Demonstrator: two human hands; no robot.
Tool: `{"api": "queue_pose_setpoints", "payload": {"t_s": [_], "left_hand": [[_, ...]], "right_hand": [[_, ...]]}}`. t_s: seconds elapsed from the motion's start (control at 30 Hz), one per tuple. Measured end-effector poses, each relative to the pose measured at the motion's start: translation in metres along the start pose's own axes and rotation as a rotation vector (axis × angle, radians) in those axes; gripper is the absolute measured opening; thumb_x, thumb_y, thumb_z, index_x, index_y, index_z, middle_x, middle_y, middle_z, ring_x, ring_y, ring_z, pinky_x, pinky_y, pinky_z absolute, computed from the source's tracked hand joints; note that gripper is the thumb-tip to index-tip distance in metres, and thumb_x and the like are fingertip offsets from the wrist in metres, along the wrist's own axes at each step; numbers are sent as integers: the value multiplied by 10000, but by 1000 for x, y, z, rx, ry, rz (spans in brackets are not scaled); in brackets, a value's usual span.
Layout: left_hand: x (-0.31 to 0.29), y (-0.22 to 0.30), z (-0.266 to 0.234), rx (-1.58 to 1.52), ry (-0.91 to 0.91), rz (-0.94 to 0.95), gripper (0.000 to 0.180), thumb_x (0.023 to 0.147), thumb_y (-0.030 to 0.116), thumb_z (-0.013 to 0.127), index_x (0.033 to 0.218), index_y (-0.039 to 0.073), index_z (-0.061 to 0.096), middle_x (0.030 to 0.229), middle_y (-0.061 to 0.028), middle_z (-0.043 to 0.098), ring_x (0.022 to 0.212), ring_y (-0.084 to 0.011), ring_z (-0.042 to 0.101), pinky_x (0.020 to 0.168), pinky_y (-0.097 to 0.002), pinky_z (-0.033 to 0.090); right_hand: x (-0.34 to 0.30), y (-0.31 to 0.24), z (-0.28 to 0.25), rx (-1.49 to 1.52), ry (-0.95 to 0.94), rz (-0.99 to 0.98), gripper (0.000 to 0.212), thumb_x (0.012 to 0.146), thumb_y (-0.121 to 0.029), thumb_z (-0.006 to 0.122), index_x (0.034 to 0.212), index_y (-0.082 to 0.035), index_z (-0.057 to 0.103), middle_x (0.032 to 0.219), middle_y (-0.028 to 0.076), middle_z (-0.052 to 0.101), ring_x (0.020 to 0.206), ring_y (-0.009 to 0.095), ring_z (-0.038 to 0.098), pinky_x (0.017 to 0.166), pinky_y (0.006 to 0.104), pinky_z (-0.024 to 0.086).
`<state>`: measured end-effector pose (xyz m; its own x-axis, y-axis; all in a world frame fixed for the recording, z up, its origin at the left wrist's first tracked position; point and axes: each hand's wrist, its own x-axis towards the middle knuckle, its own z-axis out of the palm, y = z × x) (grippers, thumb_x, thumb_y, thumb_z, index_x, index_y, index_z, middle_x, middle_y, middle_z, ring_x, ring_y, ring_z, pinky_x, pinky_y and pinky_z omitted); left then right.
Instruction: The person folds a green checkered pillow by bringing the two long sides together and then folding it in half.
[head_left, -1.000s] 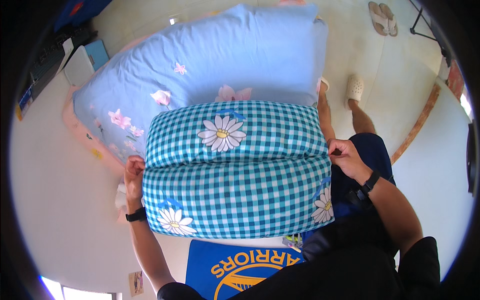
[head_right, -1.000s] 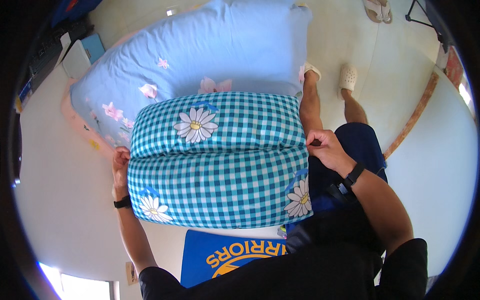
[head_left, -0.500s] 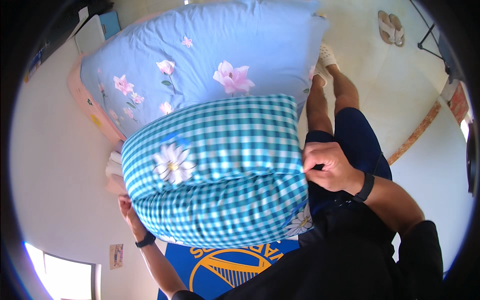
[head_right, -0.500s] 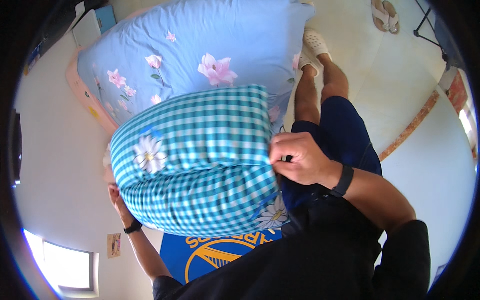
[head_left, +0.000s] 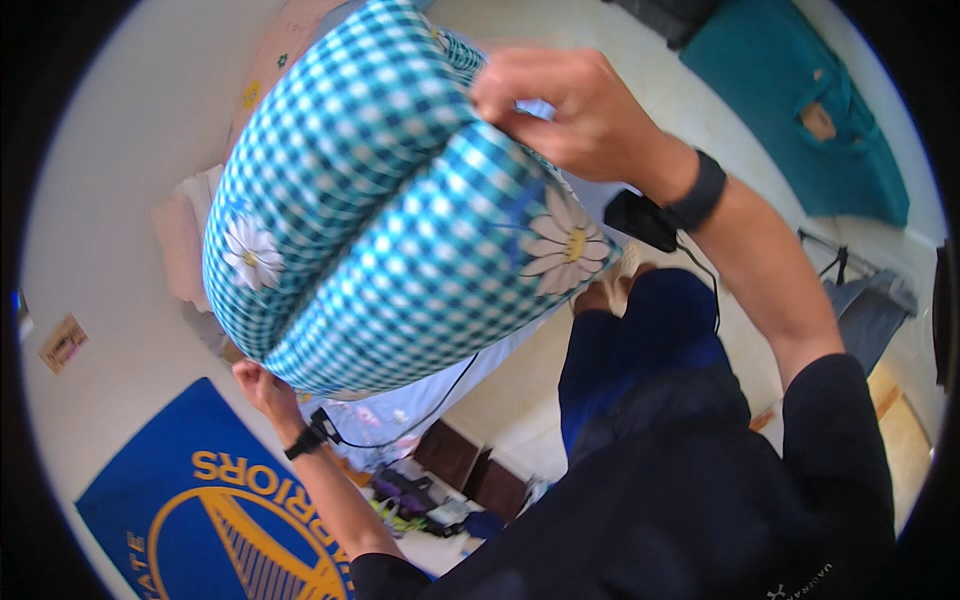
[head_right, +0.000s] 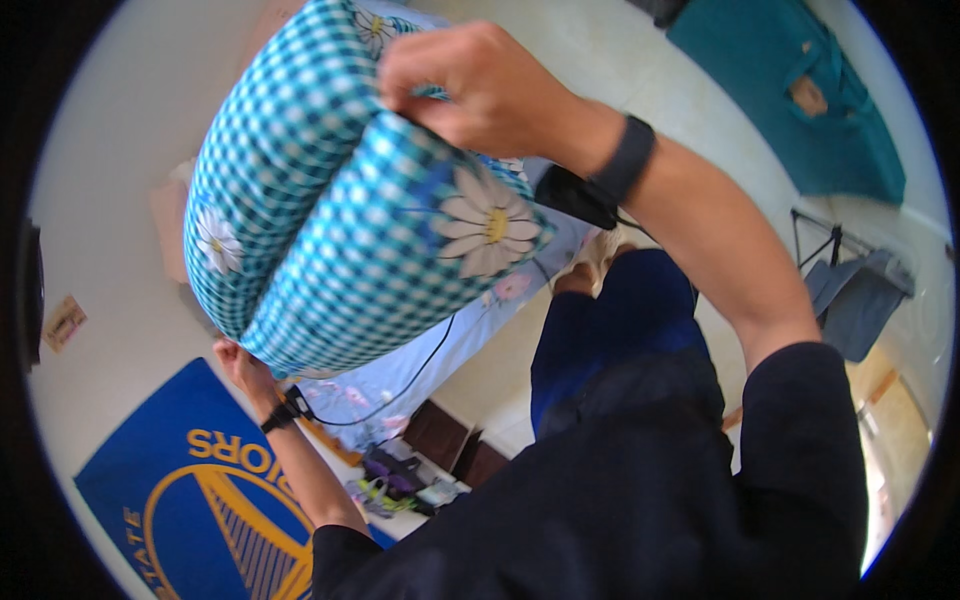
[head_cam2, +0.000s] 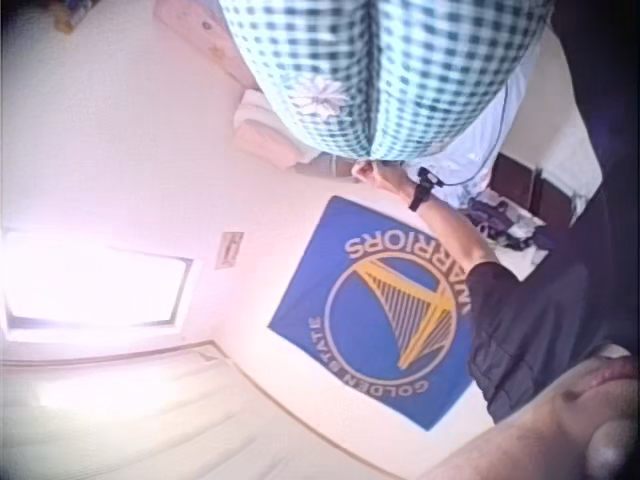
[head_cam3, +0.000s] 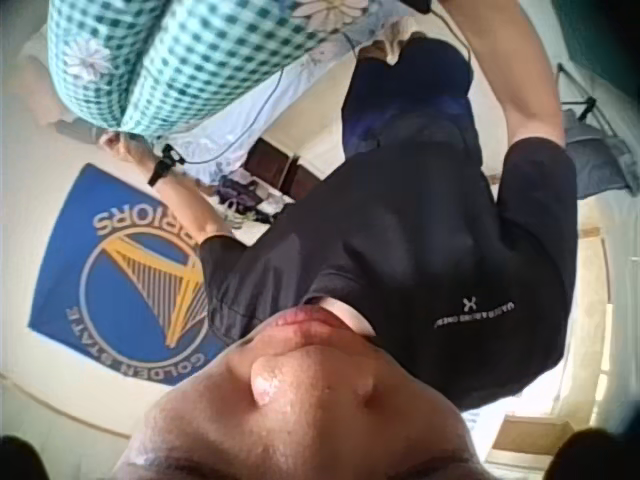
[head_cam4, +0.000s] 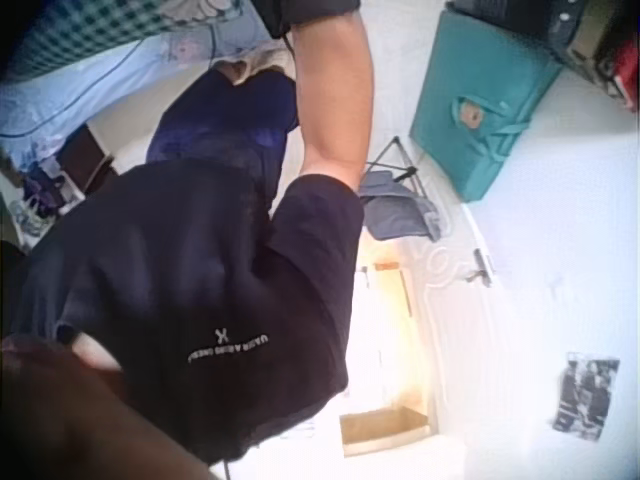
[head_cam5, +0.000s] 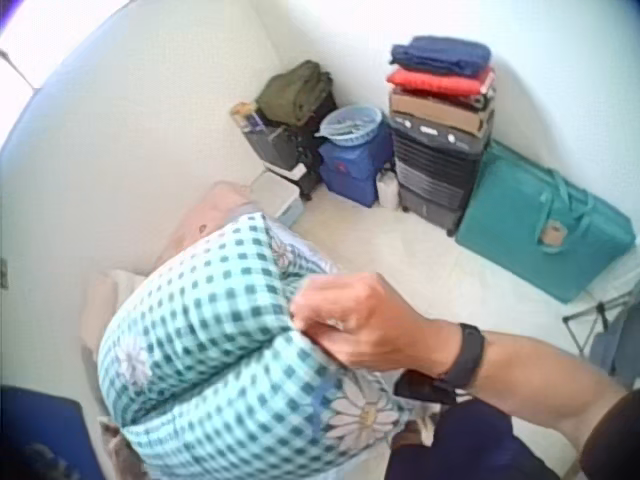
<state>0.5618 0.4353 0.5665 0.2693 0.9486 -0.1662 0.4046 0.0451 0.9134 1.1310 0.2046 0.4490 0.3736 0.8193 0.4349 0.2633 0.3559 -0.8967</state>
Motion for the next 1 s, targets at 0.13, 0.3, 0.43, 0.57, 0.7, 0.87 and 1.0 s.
{"api": "queue_pose_setpoints", "payload": {"t_s": [0.13,0.3,0.43,0.57,0.7,0.87,1.0], "left_hand": [[-140,-164,131,-34,404,60,256,839,-101,623,982,88,525,888,4,539,815,-94,505,765,-245,433],[-251,-360,265,80,610,-272,473,872,-42,679,1324,-37,541,1216,-113,654,1079,-215,623,943,-362,494],[-329,-395,291,298,618,-273,594,959,229,674,1439,-59,476,1478,-217,518,1308,-295,527,1115,-422,380],[-306,-348,304,343,418,-379,485,966,135,639,1368,-100,504,1385,-194,585,1204,-262,571,1059,-385,404],[-285,-284,285,183,651,-452,359,994,66,596,1321,-57,516,1301,-152,596,1089,-236,613,958,-366,494],[-233,-198,233,253,734,-227,341,1028,103,526,1348,-6,482,1363,-126,544,1139,-251,633,914,-383,540],[-176,-169,214,198,698,-203,325,1026,123,535,1325,0,499,1300,-121,584,1123,-244,637,868,-359,523]], "right_hand": [[2,50,-34,-190,-340,-136,149,726,66,663,806,-44,603,886,111,635,854,309,645,755,378,536],[-153,197,-29,-289,-644,-99,133,678,74,642,738,-20,570,819,138,643,774,327,636,683,392,512],[-221,215,-60,-303,-545,7,182,649,115,655,765,-5,584,889,135,653,802,337,638,697,392,523],[-232,206,-84,-340,-409,353,166,733,116,667,840,8,599,931,124,654,851,324,640,750,355,523],[-246,212,-67,-111,-213,593,188,740,128,647,862,-13,627,914,98,636,859,274,641,763,339,509],[-251,209,-79,-133,-146,622,175,749,96,596,862,-28,648,881,100,625,839,290,643,733,374,507],[-255,210,-89,-186,-178,615,121,816,14,613,898,-46,679,890,113,649,841,294,661,738,385,515]]}}
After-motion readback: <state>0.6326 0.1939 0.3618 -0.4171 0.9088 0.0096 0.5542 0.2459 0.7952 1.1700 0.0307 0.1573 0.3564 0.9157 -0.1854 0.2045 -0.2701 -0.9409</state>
